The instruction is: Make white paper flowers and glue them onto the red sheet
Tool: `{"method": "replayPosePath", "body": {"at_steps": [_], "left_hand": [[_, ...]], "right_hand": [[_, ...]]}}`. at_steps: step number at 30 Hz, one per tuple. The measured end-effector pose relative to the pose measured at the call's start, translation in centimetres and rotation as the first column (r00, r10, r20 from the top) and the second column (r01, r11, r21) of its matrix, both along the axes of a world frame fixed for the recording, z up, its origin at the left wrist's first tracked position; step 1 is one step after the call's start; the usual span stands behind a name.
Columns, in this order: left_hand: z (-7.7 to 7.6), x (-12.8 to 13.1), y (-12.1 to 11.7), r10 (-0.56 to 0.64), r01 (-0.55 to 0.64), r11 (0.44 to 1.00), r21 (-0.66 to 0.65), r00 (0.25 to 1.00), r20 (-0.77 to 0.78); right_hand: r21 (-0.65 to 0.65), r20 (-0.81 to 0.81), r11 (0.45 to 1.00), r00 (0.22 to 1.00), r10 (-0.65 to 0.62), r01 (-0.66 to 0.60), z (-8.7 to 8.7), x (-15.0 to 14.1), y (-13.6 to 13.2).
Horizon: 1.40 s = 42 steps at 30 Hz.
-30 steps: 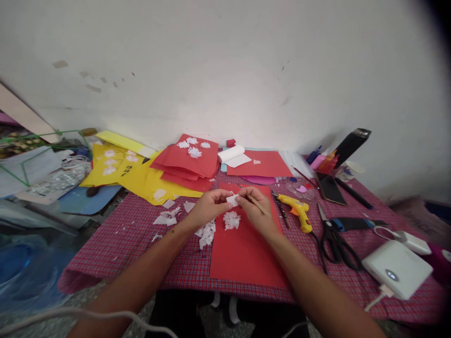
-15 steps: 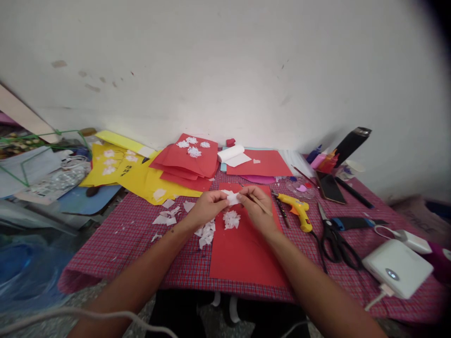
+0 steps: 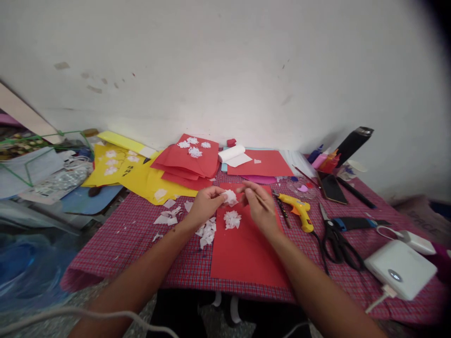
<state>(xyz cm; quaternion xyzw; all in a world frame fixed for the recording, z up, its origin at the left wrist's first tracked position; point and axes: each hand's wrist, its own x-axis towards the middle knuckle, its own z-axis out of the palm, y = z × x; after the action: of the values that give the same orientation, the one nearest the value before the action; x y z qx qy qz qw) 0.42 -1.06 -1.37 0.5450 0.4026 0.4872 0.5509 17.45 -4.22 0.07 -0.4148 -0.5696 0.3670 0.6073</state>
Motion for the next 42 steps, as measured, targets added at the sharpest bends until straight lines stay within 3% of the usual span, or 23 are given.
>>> {"method": "replayPosePath", "body": {"at_steps": [3,8,11,15,20,28,42], "left_hand": [[0.3,0.1,0.1,0.03,-0.025,0.997,-0.071,0.997,0.076],[1.0,0.2,-0.2,0.009,0.008,0.991,-0.132,0.992,0.127],[1.0,0.1,-0.3,-0.025,0.041,0.992,-0.117,0.991,0.135],[0.7,0.0,-0.2,-0.02,0.031,0.994,-0.103,0.993,0.112],[0.8,0.1,-0.3,-0.025,0.03,0.996,-0.079,0.997,0.07],[0.6,0.2,-0.4,-0.031,0.035,0.997,0.07,0.998,-0.055],[0.5,0.3,-0.6,-0.057,0.056,0.998,0.016,0.998,0.026]], "right_hand": [[0.013,-0.013,1.0,1.0,-0.013,0.013,0.5,0.2,-0.2],[-0.001,0.131,0.998,0.99,0.055,-0.055,0.2,0.2,-0.5],[-0.006,0.17,1.0,0.985,0.028,-0.027,-0.1,0.1,-0.4],[-0.011,0.096,0.999,0.994,-0.042,0.043,0.0,0.2,-0.2],[-0.063,-0.013,0.998,1.0,0.015,-0.016,-0.4,0.1,0.3],[-0.058,0.091,0.992,0.988,0.121,-0.116,-1.4,-0.2,0.3],[-0.014,0.154,0.999,0.987,0.038,-0.036,-0.8,-0.2,0.2]]}}
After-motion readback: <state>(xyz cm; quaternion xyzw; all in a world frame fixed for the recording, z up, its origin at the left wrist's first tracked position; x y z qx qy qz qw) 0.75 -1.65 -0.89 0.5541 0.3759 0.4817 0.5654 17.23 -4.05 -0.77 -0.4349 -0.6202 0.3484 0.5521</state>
